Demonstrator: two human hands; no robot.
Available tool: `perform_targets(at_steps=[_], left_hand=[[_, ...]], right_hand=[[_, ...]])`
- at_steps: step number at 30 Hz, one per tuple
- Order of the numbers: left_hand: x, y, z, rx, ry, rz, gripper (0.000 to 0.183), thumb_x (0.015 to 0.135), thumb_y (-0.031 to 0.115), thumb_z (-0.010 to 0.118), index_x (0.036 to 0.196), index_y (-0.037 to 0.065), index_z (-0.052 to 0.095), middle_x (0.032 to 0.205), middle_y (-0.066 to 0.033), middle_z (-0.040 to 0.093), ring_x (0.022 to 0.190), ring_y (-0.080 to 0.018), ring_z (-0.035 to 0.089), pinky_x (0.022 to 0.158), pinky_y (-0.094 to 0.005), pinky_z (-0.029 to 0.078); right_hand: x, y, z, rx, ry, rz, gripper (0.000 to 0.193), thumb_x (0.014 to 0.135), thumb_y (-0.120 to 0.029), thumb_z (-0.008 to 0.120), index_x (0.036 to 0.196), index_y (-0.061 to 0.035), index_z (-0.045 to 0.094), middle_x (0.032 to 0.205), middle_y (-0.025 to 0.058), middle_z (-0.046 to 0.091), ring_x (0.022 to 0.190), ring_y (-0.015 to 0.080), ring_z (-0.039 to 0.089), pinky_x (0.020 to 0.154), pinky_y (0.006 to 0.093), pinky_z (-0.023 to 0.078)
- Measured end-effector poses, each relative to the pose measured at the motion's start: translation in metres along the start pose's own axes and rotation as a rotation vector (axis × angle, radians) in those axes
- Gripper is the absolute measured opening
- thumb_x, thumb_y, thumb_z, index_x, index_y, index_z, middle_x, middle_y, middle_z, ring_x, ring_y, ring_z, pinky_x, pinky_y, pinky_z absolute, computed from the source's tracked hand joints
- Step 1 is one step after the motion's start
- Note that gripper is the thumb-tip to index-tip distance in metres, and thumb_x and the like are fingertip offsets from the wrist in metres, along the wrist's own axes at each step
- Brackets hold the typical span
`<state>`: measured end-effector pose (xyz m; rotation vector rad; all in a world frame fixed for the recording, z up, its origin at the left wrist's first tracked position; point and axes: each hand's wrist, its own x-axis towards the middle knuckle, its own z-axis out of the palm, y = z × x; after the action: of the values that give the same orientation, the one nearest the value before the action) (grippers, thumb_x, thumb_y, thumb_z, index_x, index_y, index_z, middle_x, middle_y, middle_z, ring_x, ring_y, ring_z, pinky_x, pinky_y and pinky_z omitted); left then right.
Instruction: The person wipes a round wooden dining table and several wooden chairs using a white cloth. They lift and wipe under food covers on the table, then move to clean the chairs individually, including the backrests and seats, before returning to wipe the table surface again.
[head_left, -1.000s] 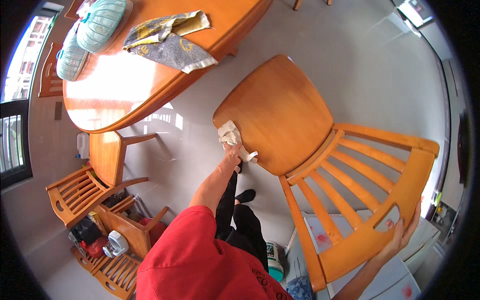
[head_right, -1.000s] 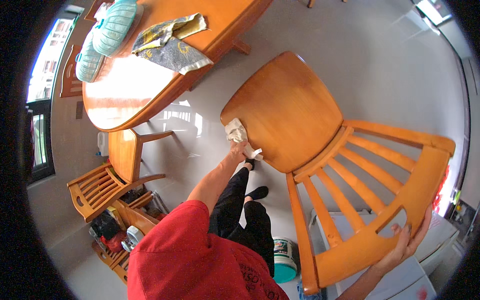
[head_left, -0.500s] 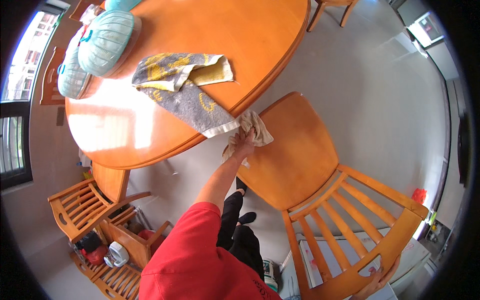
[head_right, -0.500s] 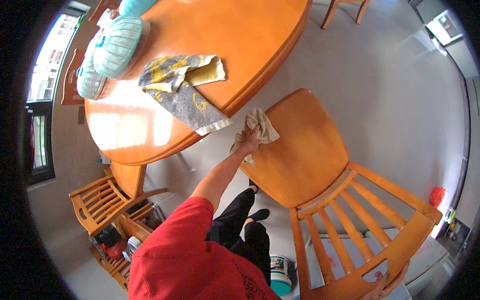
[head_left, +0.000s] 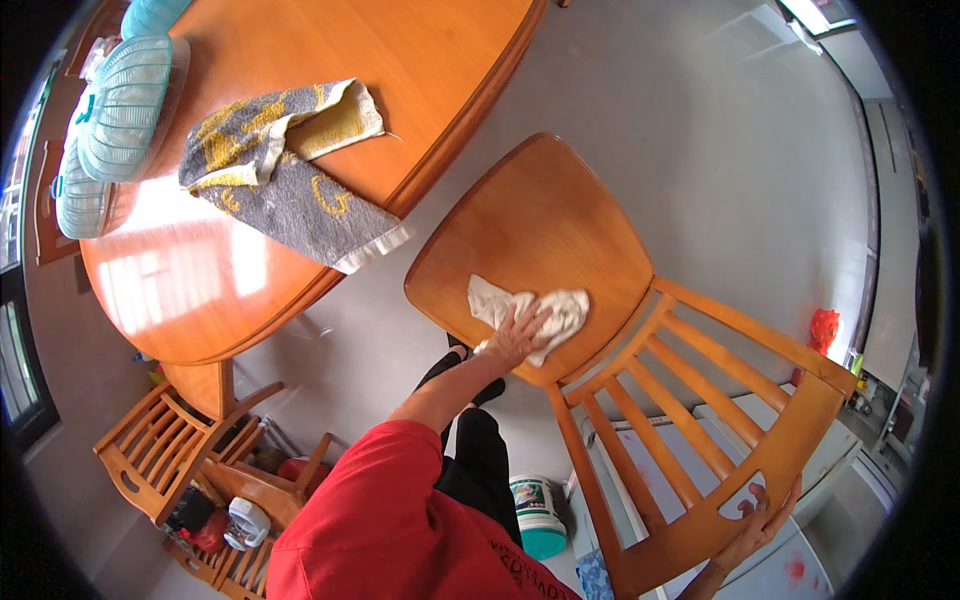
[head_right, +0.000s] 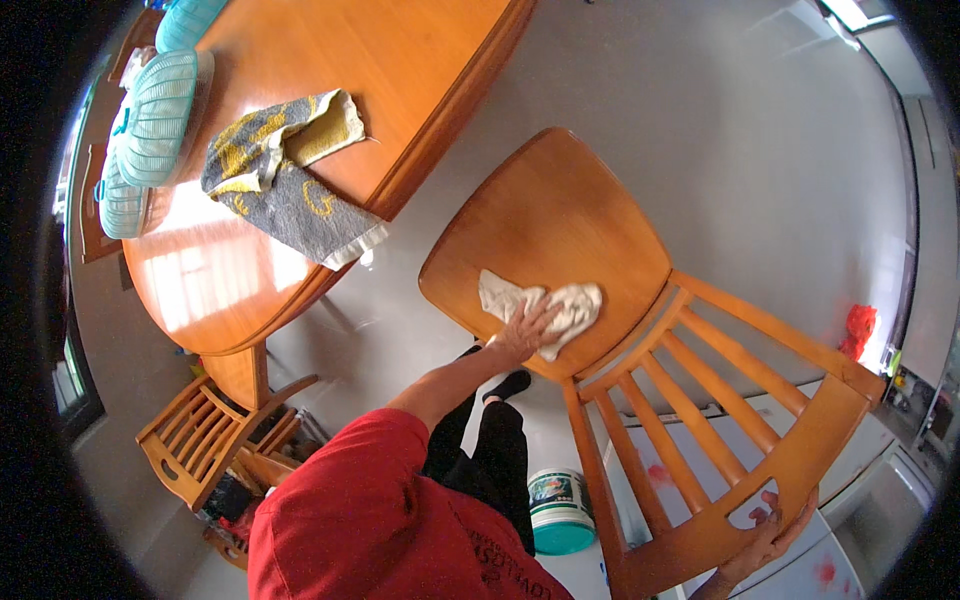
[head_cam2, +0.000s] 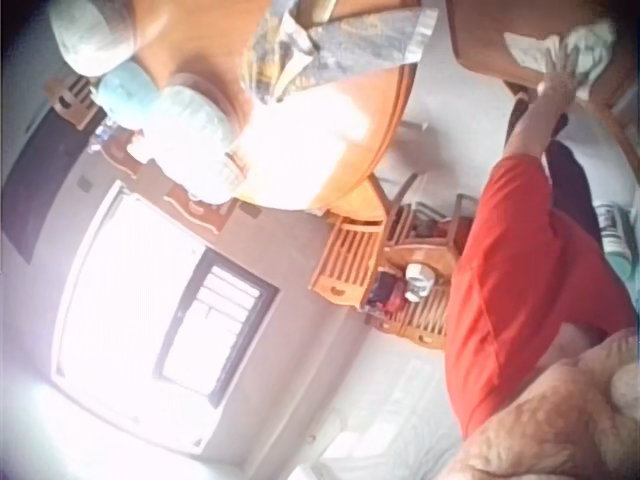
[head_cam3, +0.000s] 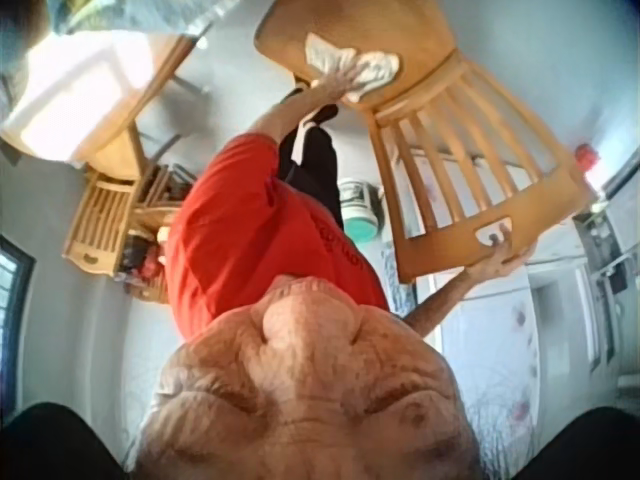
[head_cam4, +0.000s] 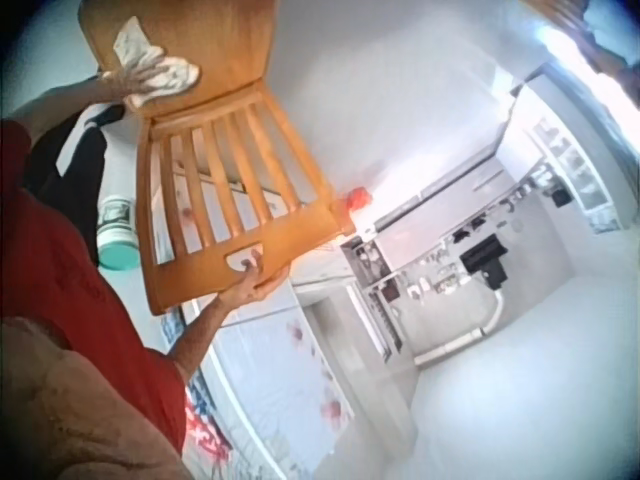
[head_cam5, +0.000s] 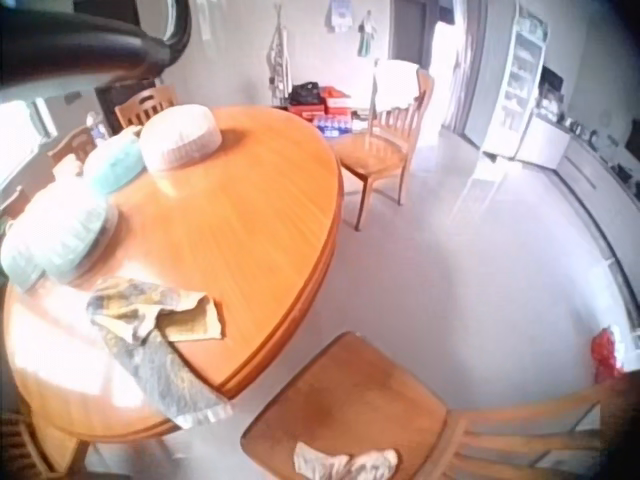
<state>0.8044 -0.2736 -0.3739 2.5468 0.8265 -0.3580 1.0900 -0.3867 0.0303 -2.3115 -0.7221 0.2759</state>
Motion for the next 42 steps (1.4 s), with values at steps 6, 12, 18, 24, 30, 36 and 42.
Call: perform_targets(at_steps=[6, 12, 18, 24, 30, 36, 42], left_hand=[[-0.05, 0.021, 0.03, -0.075, -0.038, 0.052, 0.042, 0.092, 0.022, 0.05, 0.132, 0.031, 0.05, 0.157, -0.0052, 0.009, 0.144, -0.033, 0.008, 0.11, -0.0588, 0.02], [-0.122, 0.018, 0.067, -0.124, -0.181, -0.193, 0.041, 0.087, 0.016, 0.056, 0.127, 0.023, 0.055, 0.148, -0.0048, 0.028, 0.139, -0.0293, 0.024, 0.095, -0.0496, 0.046], [-0.246, 0.006, 0.026, -0.457, -0.38, -0.79, 0.051, 0.086, 0.039, 0.055, 0.132, 0.019, 0.052, 0.13, -0.0157, 0.054, 0.121, -0.0368, 0.051, 0.094, -0.0496, 0.046], [-0.312, -0.015, -0.01, -0.577, 0.094, -0.908, 0.047, 0.085, 0.051, 0.053, 0.119, 0.019, 0.062, 0.1, -0.0163, 0.067, 0.102, -0.0355, 0.062, 0.085, -0.0444, 0.049], [-0.334, -0.03, -0.082, -0.633, 0.178, -0.875, 0.043, 0.083, 0.057, 0.056, 0.106, 0.023, 0.07, 0.095, -0.0088, 0.07, 0.089, -0.0313, 0.066, 0.079, -0.0423, 0.052], [-0.369, -0.044, -0.177, -0.631, 0.27, -0.785, 0.033, 0.083, 0.046, 0.06, 0.094, 0.017, 0.072, 0.103, -0.0095, 0.065, 0.086, -0.0298, 0.065, 0.074, -0.0423, 0.053], [-0.406, -0.098, -0.208, -0.814, 0.531, -0.684, 0.039, 0.085, 0.031, 0.058, 0.123, 0.023, 0.055, 0.102, -0.0029, 0.068, 0.09, -0.0273, 0.066, 0.077, -0.0404, 0.053]], right_hand=[[-0.001, 0.007, -0.003, 0.089, -0.037, -0.081, 0.053, 0.095, -0.018, 0.047, 0.145, -0.0099, 0.033, 0.12, 0.0029, 0.056, 0.091, 0.0073, 0.053, 0.065, 0.0199, 0.036], [0.002, 0.016, -0.005, 0.217, -0.058, -0.086, 0.053, 0.092, -0.016, 0.048, 0.144, -0.0113, 0.036, 0.132, 0.0024, 0.051, 0.09, 0.0086, 0.052, 0.065, 0.0222, 0.037], [0.028, 0.042, -0.006, 0.151, -0.146, -0.4, 0.053, 0.09, -0.011, 0.049, 0.142, -0.0101, 0.039, 0.139, 0.0071, 0.045, 0.109, 0.0151, 0.052, 0.086, 0.0301, 0.042], [0.009, 0.012, -0.01, -0.772, 0.21, -0.855, 0.051, 0.083, -0.003, 0.056, 0.133, -0.0085, 0.048, 0.14, 0.0156, 0.038, 0.123, 0.0355, 0.044, 0.101, 0.0424, 0.035], [-0.044, -0.12, 0.072, -0.273, -0.345, -0.923, 0.028, 0.083, -0.005, 0.058, 0.111, 0.0021, 0.059, 0.124, 0.0162, 0.046, 0.108, 0.0321, 0.052, 0.084, 0.0397, 0.046], [-0.139, -0.258, 0.236, 0.069, -0.549, -1.215, 0.022, 0.082, -0.01, 0.064, 0.103, -0.0046, 0.063, 0.109, 0.0119, 0.055, 0.093, 0.0304, 0.06, 0.077, 0.0386, 0.05], [-0.181, -0.318, 0.393, 0.039, -0.64, -1.232, 0.04, 0.081, -0.009, 0.061, 0.12, -0.0077, 0.053, 0.127, 0.0145, 0.046, 0.104, 0.0378, 0.057, 0.086, 0.0452, 0.049]])
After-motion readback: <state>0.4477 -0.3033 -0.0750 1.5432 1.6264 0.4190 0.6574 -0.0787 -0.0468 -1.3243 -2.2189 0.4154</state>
